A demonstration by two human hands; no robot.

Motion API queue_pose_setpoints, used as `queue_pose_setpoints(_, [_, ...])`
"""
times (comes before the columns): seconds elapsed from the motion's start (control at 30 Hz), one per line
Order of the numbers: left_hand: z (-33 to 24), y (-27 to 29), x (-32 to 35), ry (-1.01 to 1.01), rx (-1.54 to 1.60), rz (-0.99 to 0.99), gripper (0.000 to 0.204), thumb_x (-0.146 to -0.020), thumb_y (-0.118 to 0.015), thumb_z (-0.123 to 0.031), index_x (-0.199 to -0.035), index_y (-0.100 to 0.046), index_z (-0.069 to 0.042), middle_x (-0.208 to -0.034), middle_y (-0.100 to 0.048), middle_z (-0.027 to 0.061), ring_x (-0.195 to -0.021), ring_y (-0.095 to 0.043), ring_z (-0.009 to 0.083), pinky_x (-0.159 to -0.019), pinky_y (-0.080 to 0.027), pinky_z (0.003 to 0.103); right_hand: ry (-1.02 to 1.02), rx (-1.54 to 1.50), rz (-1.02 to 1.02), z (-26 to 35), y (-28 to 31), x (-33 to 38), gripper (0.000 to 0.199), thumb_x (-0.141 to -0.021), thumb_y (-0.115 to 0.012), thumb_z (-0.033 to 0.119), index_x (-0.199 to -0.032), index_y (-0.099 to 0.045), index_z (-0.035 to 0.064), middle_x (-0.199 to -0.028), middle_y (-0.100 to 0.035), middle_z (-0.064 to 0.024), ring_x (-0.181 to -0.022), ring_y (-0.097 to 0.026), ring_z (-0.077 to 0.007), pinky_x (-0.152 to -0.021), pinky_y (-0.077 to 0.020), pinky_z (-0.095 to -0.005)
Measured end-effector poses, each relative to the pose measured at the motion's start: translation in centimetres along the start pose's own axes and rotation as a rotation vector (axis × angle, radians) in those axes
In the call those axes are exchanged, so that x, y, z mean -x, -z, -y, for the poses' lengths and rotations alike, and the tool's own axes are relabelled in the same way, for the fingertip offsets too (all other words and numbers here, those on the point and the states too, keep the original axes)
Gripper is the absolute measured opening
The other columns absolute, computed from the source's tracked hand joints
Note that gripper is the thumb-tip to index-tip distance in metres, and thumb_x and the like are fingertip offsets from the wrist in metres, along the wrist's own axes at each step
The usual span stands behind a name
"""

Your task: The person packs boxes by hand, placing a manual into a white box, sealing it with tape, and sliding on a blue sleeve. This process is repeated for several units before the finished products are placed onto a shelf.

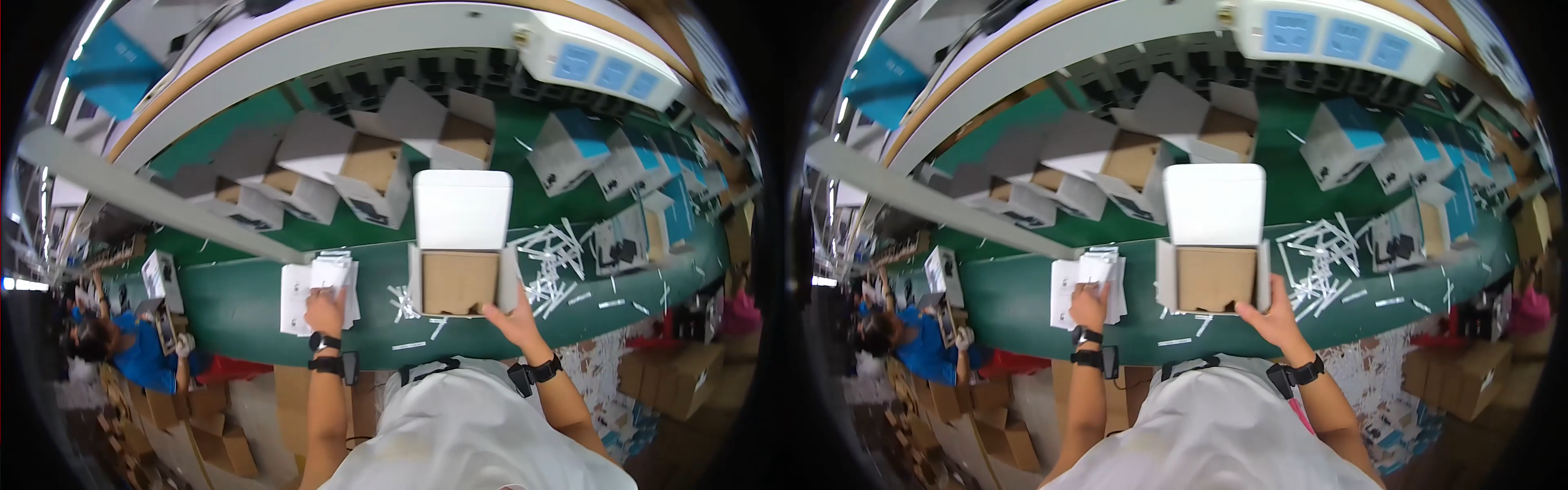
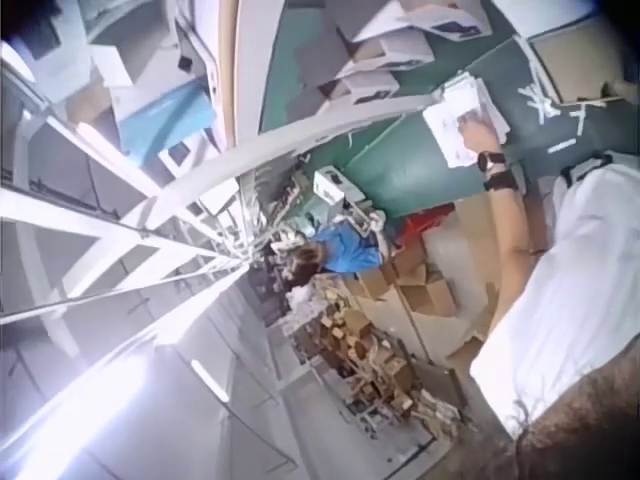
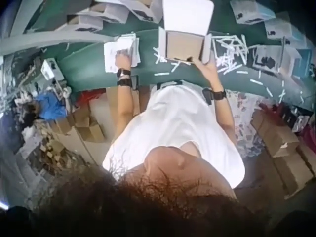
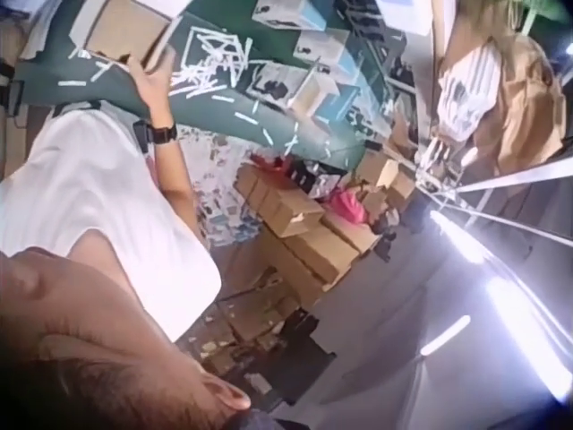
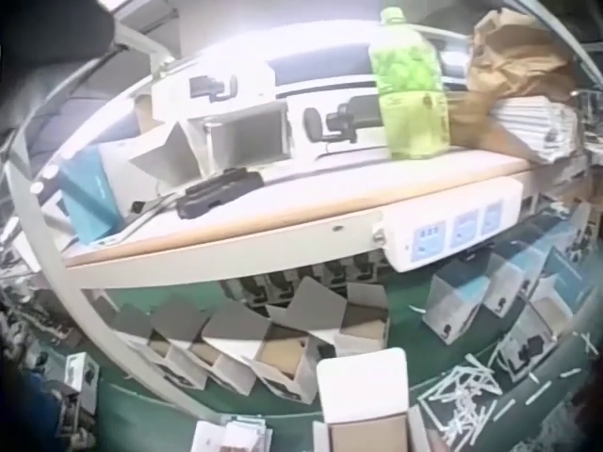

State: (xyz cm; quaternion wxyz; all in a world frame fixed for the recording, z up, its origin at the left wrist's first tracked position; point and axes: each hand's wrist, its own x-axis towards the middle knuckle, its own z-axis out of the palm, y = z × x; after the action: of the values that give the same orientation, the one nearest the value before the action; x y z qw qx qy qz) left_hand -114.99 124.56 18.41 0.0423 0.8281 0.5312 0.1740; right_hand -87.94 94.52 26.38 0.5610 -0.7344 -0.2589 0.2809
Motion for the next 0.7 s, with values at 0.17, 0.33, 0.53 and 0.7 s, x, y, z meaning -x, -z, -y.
queue_pose_setpoints(0.17, [-3.5, 9.4, -1.0, 0.075, 0.737, -0.247, 0.022, -0.089, -0.068, -0.007, -0.107, -0.064, 0.005, -0.104, -0.067, 0.0176, -0.094, -0.068, 0.0326, -0.08, -0.055, 0.039, -0.176, 0.207, 0.135, -1.7, 3.7, 3.7, 0.042, -0.091, -0.069, 0.014, -0.13, -0.056, 0.0025, -0.116, -0.066, -0.0112, -0.104, -0.062, -0.0181, -0.091, -0.0484, -0.0311])
queue_pose_setpoints(0.33, [-15.4, 17.1, 1.6, -0.361, 1.025, -0.869, 0.077, -0.084, -0.065, 0.0, -0.15, -0.026, 0.003, -0.147, -0.04, 0.0269, -0.114, -0.064, 0.0307, -0.086, -0.06, 0.042, -0.25, 0.265, 0.047, -5.5, 3.3, 5.8, 0.028, -0.103, -0.052, 0.019, -0.122, -0.06, 0.0012, -0.091, -0.072, -0.0128, -0.076, -0.068, -0.0204, -0.071, -0.0537, -0.0309])
queue_pose_setpoints(0.53, [-17.0, 13.5, 1.3, -0.567, 0.607, -0.284, 0.02, -0.076, -0.075, -0.005, -0.095, -0.069, -0.002, -0.096, -0.058, 0.0153, -0.083, -0.059, 0.0303, -0.068, -0.049, 0.038, -0.13, 0.435, 0.148, -4.4, 2.6, 5.2, 0.027, -0.099, -0.057, 0.019, -0.119, -0.064, 0.0037, -0.093, -0.073, -0.0108, -0.072, -0.068, -0.0164, -0.068, -0.0536, -0.0325])
queue_pose_setpoints(0.7, [-16.0, 11.2, 2.8, -0.31, 0.882, -0.11, 0.046, -0.076, -0.074, -0.001, -0.121, -0.061, -0.001, -0.105, -0.055, 0.0165, -0.084, -0.058, 0.0299, -0.072, -0.05, 0.037, 0.065, 0.183, -0.017, 3.1, 3.9, 3.6, 0.03, -0.093, -0.062, 0.02, -0.118, -0.067, 0.0042, -0.107, -0.073, -0.0119, -0.081, -0.071, -0.0224, -0.07, -0.0538, -0.0379])
